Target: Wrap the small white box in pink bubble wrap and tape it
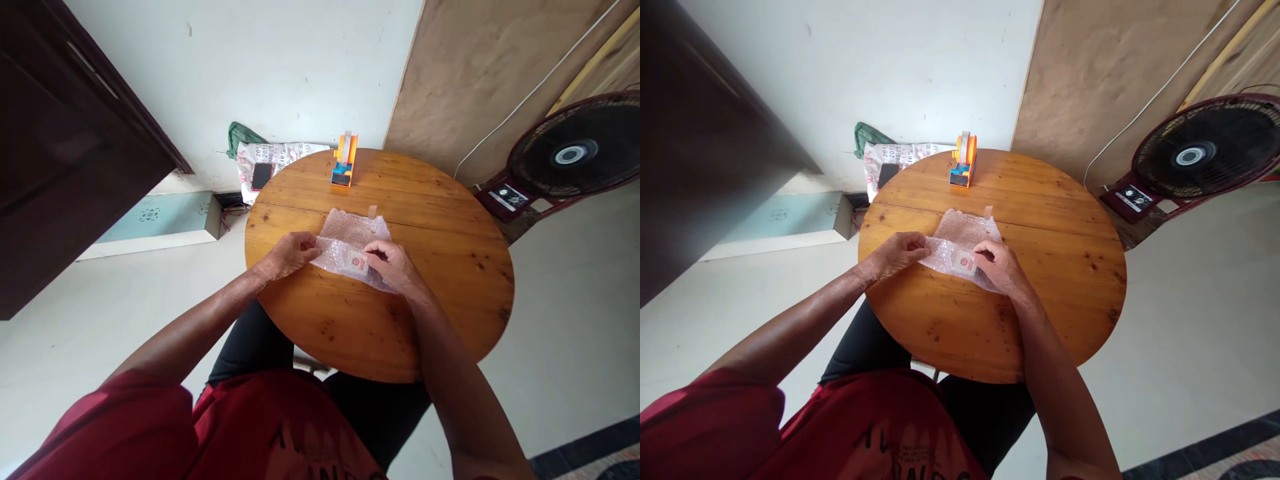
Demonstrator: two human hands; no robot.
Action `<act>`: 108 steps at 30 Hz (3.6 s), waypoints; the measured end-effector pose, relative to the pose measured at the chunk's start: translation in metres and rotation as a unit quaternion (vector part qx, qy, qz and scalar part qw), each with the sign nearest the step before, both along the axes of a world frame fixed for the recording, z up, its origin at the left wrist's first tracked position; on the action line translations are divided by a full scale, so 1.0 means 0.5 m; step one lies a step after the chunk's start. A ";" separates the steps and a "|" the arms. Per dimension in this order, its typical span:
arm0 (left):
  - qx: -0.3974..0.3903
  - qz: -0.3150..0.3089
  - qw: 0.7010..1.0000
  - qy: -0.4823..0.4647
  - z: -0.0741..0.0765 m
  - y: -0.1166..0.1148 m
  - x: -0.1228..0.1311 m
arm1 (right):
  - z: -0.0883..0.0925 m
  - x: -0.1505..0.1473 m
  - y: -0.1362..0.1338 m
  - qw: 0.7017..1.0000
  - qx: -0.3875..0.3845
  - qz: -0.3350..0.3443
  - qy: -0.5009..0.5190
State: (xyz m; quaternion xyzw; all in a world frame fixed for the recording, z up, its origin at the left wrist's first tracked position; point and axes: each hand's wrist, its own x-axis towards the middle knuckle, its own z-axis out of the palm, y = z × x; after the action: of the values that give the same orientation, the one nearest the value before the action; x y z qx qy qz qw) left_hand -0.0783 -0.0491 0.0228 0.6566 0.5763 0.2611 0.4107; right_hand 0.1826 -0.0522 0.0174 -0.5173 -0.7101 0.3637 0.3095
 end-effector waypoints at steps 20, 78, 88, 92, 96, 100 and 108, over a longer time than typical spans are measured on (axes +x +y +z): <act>-0.270 0.120 0.953 -0.064 0.036 0.008 0.050 | -0.006 -0.001 0.002 1.000 0.015 0.012 0.004; 0.235 -0.270 0.917 0.176 0.027 0.001 0.111 | -0.002 0.010 0.005 0.999 0.001 0.032 -0.029; 0.428 -0.256 0.864 0.071 -0.059 -0.010 0.112 | -0.016 0.032 0.018 0.993 -0.027 -0.088 0.078; 0.434 -0.259 0.861 0.056 -0.066 -0.009 0.117 | 0.025 0.040 0.004 0.992 -0.031 -0.101 0.064; 0.434 -0.222 0.869 0.083 -0.074 -0.021 0.131 | 0.085 0.048 -0.037 0.997 -0.023 -0.048 -0.050; 0.443 -0.178 0.871 0.117 -0.072 -0.050 0.146 | 0.096 0.057 -0.083 0.992 -0.058 -0.037 -0.104; 0.438 -0.213 0.863 0.133 -0.055 -0.060 0.137 | -0.004 0.069 -0.094 0.991 -0.033 -0.127 0.002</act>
State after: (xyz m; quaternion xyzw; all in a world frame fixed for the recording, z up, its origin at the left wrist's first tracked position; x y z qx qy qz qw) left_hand -0.0098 -0.0792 -0.0046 0.9040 0.2980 0.3032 0.0463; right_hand 0.2171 -0.0990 0.0156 -0.6125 -0.6260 0.3452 0.3373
